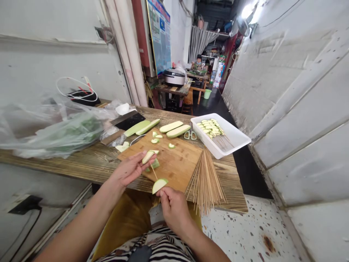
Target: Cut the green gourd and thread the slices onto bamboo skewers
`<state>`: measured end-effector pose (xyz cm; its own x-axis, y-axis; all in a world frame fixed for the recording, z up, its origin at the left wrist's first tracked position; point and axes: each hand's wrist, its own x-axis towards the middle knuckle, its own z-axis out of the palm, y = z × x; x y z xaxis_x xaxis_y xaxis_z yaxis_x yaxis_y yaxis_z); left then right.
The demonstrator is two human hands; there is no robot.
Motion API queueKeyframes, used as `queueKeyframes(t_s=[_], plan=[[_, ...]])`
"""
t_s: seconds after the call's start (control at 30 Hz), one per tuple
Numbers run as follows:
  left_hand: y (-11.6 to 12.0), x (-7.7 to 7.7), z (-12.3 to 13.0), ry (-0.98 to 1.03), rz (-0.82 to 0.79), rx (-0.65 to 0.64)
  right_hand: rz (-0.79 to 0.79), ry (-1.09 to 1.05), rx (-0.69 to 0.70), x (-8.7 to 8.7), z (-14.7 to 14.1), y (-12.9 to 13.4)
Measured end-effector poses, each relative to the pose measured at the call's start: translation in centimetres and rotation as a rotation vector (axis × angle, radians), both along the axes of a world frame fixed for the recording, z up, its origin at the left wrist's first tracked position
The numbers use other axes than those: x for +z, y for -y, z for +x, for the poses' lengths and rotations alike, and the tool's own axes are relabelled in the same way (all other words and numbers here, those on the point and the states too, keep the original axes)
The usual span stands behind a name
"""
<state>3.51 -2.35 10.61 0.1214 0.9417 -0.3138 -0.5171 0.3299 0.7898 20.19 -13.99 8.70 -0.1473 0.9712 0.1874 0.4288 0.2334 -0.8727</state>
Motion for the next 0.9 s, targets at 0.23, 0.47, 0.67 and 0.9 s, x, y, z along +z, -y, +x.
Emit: queueKeyframes(t_s=[0.23,0.47,0.67,0.9], plan=[[0.3,0.2,0.1,0.019,0.006,-0.033,-0.043,-0.051,-0.020,-0.4,0.1,0.2],[0.5,0.3,0.4,0.025,0.036,-0.082,-0.052,-0.038,-0.028,-0.5,0.5,0.3],[0.2,0.2,0.6,0.030,-0.022,-0.032,-0.066,-0.056,-0.031,-0.7,0.7,0.4],[0.2,0.4,1.4,0.120,-0.129,0.020,-0.071,-0.085,-0.027,-0.6,0.6,0.4]])
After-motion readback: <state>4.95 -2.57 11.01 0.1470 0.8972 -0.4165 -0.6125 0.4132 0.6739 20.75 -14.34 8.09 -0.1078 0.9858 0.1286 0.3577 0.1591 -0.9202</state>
